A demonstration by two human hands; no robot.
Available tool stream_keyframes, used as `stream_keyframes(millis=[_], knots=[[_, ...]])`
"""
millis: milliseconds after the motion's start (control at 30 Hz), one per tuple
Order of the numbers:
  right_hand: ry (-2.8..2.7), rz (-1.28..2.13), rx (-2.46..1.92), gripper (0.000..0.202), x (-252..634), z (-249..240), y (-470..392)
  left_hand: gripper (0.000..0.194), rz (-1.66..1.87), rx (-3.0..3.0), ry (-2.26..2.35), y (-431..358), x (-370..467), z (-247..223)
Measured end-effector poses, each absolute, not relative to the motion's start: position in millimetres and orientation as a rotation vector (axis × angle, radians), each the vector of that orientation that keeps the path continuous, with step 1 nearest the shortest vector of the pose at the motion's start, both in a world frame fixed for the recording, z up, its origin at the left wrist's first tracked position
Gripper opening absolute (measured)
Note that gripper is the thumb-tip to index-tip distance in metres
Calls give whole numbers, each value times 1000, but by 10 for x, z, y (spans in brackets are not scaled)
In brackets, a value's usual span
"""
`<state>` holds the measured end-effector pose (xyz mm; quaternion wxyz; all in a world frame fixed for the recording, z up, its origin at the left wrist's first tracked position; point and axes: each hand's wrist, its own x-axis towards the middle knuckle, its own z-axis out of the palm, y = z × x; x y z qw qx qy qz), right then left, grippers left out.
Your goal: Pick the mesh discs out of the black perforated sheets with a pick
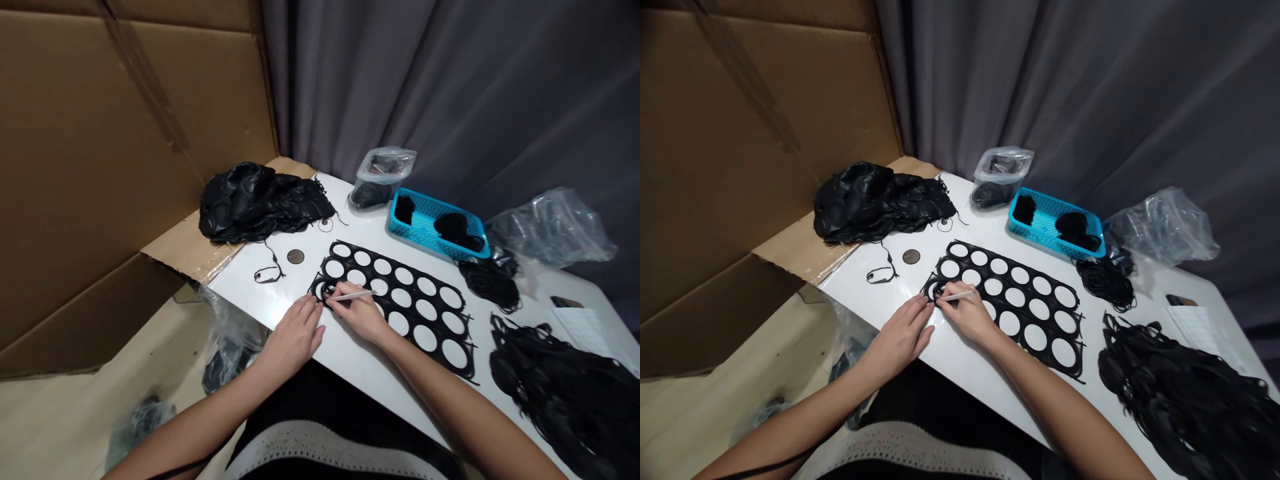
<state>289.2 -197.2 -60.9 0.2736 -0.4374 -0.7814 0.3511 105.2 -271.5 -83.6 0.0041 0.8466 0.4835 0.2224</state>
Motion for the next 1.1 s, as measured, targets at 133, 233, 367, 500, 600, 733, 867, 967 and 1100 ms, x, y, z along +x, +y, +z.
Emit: stream_keyframes(millis=[133, 233, 367, 500, 600, 733, 867, 967, 1100], knots=[[-2161, 862, -1133, 20, 2903, -608, -1983, 37, 708, 2641, 1511, -2713, 1057, -821], [-2308, 699, -1032, 15, 2905, -594, -2063, 35, 722, 2637, 1508, -2703, 1059, -815], [-2587, 305, -872, 10, 2857, -585, -2101, 34, 748, 2602, 1478, -2671, 1057, -809], [-2418, 86, -1156, 16, 2939, -548, -1727, 31, 715, 2603, 1464, -2655, 1035, -815], [-2030, 131, -1415, 17, 3208, -407, -1352, 31, 690, 2627, 1468, -2653, 981, -802], [-1681, 583, -1400, 25, 3627, -95, -1241, 19, 595, 2567, 1446, -2518, 921, -617], [-1466, 1086, -1290, 38, 3835, 165, -1501, 27, 732, 2271, 1286, -2145, 1108, -186], [-1373, 1249, -1170, 41, 3901, 314, -1678, 69, 871, 2028, 955, -1801, 1455, 123], [-1305, 1329, -1083, 40, 4038, 451, -1770, 86, 739, 1643, 532, -1434, 1953, 319]])
